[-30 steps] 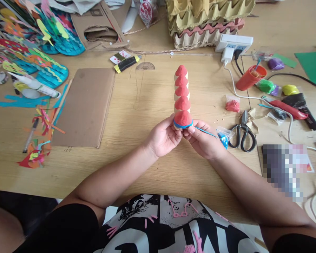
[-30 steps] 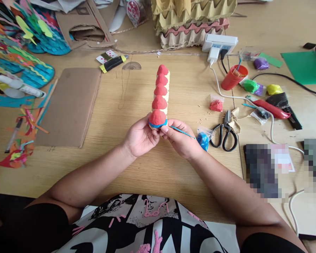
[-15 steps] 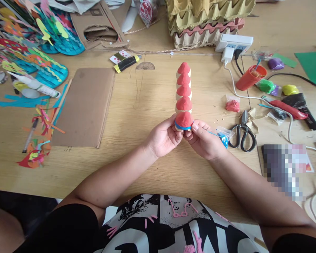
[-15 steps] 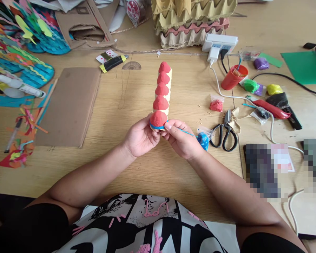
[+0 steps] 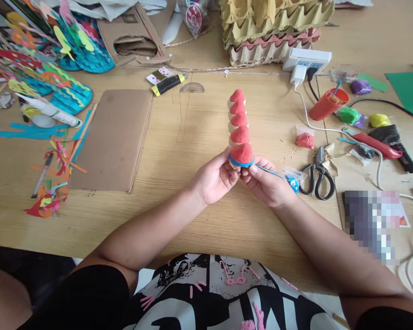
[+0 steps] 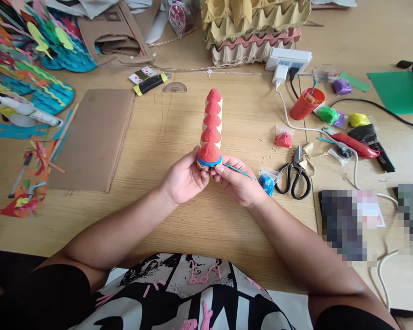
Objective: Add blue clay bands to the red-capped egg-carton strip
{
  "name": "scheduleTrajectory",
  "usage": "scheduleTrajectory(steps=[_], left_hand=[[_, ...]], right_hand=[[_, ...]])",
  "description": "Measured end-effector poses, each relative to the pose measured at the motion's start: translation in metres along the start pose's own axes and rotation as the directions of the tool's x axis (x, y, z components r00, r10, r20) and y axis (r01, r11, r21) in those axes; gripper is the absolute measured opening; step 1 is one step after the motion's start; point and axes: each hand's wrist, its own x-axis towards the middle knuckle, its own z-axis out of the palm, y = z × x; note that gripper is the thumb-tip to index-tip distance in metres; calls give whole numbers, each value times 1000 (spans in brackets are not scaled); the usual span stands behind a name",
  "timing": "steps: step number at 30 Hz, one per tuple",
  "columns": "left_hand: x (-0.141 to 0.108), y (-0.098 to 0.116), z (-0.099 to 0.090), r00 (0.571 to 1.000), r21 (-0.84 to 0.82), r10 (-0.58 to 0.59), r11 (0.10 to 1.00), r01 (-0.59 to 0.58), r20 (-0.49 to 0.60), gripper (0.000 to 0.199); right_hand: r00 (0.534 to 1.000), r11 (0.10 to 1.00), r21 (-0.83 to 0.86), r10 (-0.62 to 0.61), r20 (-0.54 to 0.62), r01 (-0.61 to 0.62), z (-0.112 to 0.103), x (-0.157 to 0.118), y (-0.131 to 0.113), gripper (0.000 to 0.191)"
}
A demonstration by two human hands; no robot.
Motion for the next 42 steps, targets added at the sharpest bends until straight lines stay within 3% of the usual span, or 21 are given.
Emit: scheduleTrajectory(steps=[6, 11, 14, 17, 20, 27, 34, 42], left_hand=[[0, -1, -4, 997, 6, -28, 1000, 28, 77, 38], [1, -1, -6, 995, -20, 23, 1000, -21, 97, 29], [1, 0, -3, 998, -50, 39, 998, -37, 40, 24], [1, 2, -1, 999, -81, 34, 996, -34, -1, 25], [2, 3, -1, 1000, -108, 21, 994, -23, -11, 31], [2, -2, -3, 999, -84, 38, 996, -35, 34, 28], [0, -5, -5, 994, -69, 22, 998, -15, 105, 35], [-1, -3, -3, 988, -78, -5, 997, 17, 152, 40]], right_hand=[[999, 998, -64, -32, -34, 30, 0, -1, -2, 28], [995, 978, -186, -100, -12, 97, -5, 2, -7, 32], [976, 956, -256, -180, -124, 144, -7, 6, -11, 42], [939, 953, -213, -261, -224, 214, -4, 6, -19, 27], [929, 947, -148, -312, -198, 286, 4, 1, -24, 12], [938, 921, -218, -341, -57, 322, 7, -3, -18, 33], [918, 894, -244, -396, -33, 377, 1, -2, -13, 26], [944, 936, -191, -316, -92, 295, 4, -2, -11, 30]])
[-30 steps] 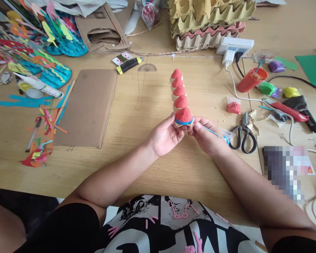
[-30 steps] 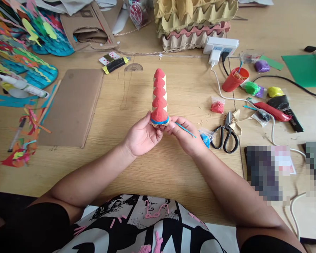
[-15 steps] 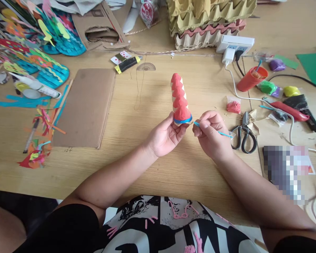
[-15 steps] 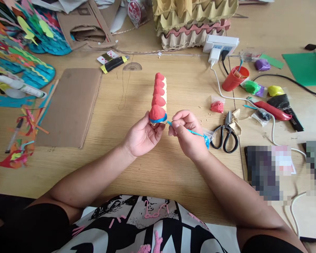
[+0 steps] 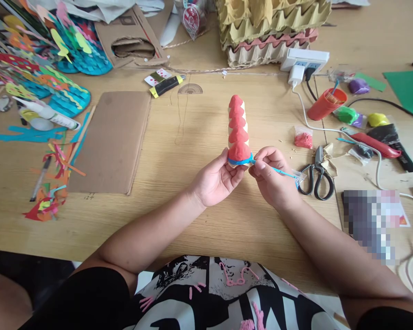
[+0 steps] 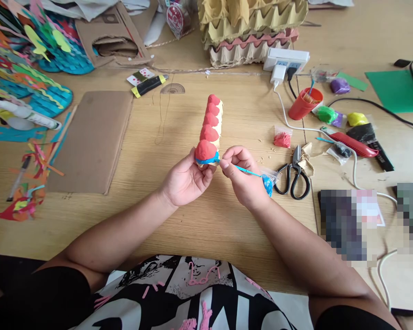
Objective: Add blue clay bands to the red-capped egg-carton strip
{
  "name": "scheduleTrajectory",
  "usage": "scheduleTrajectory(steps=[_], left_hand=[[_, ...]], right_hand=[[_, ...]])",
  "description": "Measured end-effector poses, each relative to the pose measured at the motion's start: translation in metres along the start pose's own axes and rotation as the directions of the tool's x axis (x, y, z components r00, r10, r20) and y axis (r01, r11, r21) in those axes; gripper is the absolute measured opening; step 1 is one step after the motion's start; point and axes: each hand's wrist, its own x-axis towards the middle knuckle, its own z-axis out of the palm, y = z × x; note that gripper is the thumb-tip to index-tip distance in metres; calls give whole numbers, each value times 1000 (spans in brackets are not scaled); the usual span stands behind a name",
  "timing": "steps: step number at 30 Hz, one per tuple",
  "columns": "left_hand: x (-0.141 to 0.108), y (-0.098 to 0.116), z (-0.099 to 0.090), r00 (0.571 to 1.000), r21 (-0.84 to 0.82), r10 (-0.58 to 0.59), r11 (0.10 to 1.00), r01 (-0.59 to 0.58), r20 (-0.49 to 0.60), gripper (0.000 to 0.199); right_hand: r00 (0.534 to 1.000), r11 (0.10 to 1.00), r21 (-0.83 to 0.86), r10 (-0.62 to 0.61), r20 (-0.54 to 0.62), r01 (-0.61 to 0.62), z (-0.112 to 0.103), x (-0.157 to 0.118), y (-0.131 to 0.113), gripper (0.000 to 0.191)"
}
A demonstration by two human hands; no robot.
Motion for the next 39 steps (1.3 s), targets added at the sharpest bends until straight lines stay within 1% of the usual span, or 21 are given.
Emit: scheduleTrajectory(steps=[3, 8, 10, 12, 15, 17, 21, 24, 31, 35, 39], left_hand=[[0, 1, 1, 1000, -9, 0, 1000, 0, -14, 39], [-1, 2, 2, 999, -26, -27, 999, 26, -35, 38], [-1, 2, 1, 999, -27, -25, 999, 24, -43, 35], [-1, 1, 0, 999, -19, -22, 1000, 22, -31, 33], [-1, 1, -2, 1000, 2, -23, 1000, 23, 15, 37], [-1, 1, -3, 999, 14, -23, 1000, 22, 27, 39], [-1, 3, -2, 999, 35, -28, 999, 28, -18, 41], [-1, 4, 0, 998, 47, -35, 998, 37, -46, 38], [1, 4, -2, 999, 52, 1, 999, 2, -49, 32], [1, 4, -3, 998, 53, -35, 998, 38, -50, 31], [1, 5, -2, 997, 55, -50, 997, 54, -66, 34]], right_hand=[[998, 998, 19, 59, -8, -59, 1, 0, 0, 33], [990, 976, 166, 135, 34, -138, 2, 1, -1, 38], [987, 969, 187, 152, 49, -158, 2, 1, -1, 39], [985, 967, 189, 163, 63, -172, 2, 1, -1, 39], [979, 964, 180, 181, 95, -195, 3, 1, -2, 39], [976, 962, 174, 193, 102, -209, 2, 2, -3, 40], [966, 951, 183, 235, 104, -251, 0, 2, -3, 39], [956, 936, 202, 274, 101, -289, -1, 3, -3, 38], [956, 929, 226, 289, 58, -295, 0, 3, -2, 40], [947, 924, 209, 309, 88, -321, -1, 3, -2, 41], [930, 901, 231, 349, 117, -367, -3, 2, -3, 41]])
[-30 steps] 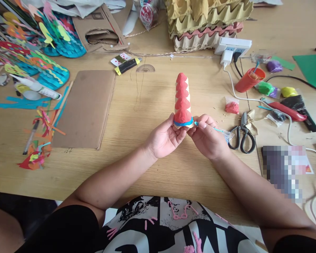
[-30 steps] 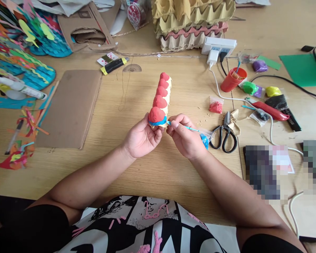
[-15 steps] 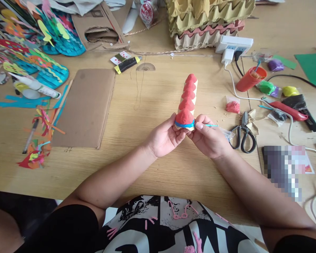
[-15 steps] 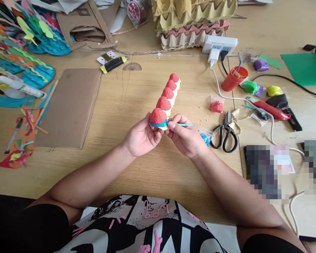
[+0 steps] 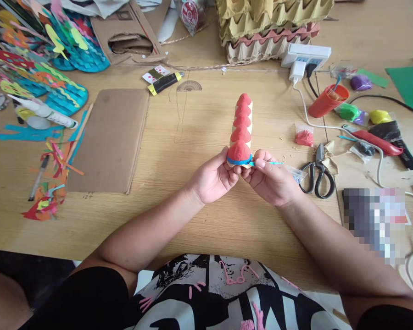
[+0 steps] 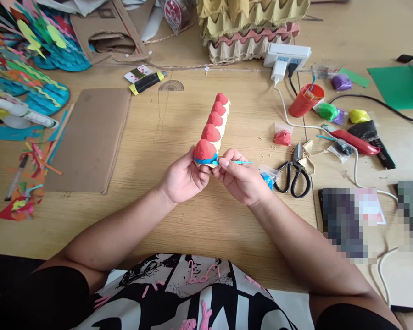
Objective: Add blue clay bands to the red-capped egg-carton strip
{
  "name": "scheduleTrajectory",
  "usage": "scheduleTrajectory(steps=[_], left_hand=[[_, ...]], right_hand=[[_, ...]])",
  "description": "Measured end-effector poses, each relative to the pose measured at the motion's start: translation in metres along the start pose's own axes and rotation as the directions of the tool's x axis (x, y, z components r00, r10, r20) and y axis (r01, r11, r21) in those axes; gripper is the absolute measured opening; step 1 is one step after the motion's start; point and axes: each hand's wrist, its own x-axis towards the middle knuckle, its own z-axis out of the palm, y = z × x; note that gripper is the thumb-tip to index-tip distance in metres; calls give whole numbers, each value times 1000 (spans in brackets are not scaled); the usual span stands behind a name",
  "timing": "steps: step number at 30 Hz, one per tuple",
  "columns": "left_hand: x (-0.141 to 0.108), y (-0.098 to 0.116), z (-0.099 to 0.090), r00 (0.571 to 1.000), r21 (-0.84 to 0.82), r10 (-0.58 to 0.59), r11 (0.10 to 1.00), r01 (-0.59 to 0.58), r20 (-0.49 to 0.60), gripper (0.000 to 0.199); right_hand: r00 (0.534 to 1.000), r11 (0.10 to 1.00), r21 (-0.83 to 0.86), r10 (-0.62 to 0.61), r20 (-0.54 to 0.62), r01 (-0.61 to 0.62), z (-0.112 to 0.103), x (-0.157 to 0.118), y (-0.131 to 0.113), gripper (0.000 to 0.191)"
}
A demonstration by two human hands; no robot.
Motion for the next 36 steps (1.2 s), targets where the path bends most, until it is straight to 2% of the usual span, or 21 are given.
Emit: scheduleTrajectory(steps=[17, 27, 31, 36], left_hand=[[1, -2, -6, 997, -11, -7, 1000, 7, 77, 27], [0, -1, -3, 1000, -28, -22, 999, 22, 17, 26], [-1, 1, -2, 1000, -20, -14, 1000, 14, 9, 34], [-2, 1, -2, 997, -7, -2, 1000, 1, -82, 43]], right_hand=[[997, 996, -33, -77, -6, 77, 2, 2, 0, 40], [993, 988, -107, -115, -33, 111, 1, 1, -1, 41], [993, 985, -127, -114, 25, 116, 2, 1, -1, 40], [994, 986, -128, -102, 45, 107, 0, 0, -2, 35]])
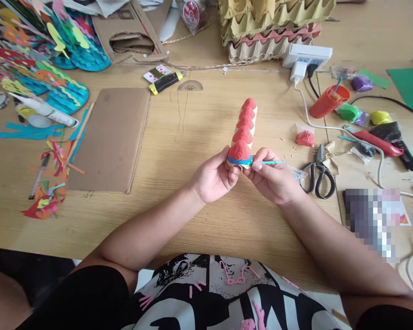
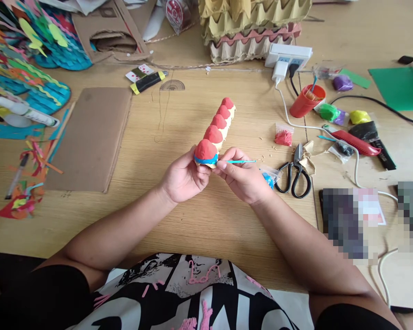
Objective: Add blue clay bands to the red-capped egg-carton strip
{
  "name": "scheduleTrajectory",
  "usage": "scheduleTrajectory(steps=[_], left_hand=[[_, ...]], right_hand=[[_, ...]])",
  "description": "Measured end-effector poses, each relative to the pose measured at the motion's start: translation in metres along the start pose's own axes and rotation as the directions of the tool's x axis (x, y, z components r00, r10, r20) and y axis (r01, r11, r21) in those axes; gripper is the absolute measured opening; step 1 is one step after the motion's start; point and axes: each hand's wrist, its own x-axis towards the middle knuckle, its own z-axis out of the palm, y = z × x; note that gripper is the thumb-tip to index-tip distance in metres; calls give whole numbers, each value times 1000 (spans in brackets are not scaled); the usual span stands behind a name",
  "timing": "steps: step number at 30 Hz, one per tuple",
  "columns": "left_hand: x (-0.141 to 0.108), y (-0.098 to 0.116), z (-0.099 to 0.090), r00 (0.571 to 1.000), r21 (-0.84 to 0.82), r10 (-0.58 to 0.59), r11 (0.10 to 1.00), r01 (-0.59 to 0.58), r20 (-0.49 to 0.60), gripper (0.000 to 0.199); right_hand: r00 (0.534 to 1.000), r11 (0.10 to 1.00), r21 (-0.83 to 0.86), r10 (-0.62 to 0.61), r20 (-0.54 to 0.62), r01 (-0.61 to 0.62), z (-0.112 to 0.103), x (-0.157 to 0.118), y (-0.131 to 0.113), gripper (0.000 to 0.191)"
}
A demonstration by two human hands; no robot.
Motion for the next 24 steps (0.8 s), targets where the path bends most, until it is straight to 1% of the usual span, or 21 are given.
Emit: scheduleTrajectory(steps=[3, 5, 7, 10, 11, 16, 21, 24], left_hand=[[0, 0, 2, 998, 4, -21, 1000, 22, -53, 46], [-1, 1, 3, 998, 13, -31, 999, 32, -58, 48], [-1, 1, 3, 999, 29, -26, 999, 26, -19, 48], [-2, 1, 2, 997, 40, -5, 999, 1, 80, 43], [-2, 1, 2, 996, 42, -3, 999, -1, 91, 42], [-1, 0, 2, 999, 31, -27, 999, 26, 23, 38], [0, -1, 2, 992, 21, -22, 1000, 19, 128, 38], [0, -2, 2, 988, 5, -20, 1000, 20, 152, 36]], right_hand=[[999, 999, 30, 35, 14, -35, -1, -1, -1, 36], [998, 996, 55, 64, 18, -65, -1, -1, -2, 37], [997, 994, 81, 72, 4, -72, -1, -1, -2, 37], [997, 991, 119, 69, -25, -65, 2, -1, -2, 37], [997, 989, 131, 73, -30, -68, 2, -1, -1, 38], [994, 982, 162, 103, -33, -97, 3, -1, -1, 37], [993, 981, 159, 114, -16, -110, 3, -1, 0, 38], [992, 977, 178, 125, -19, -119, 4, -1, 0, 38]])
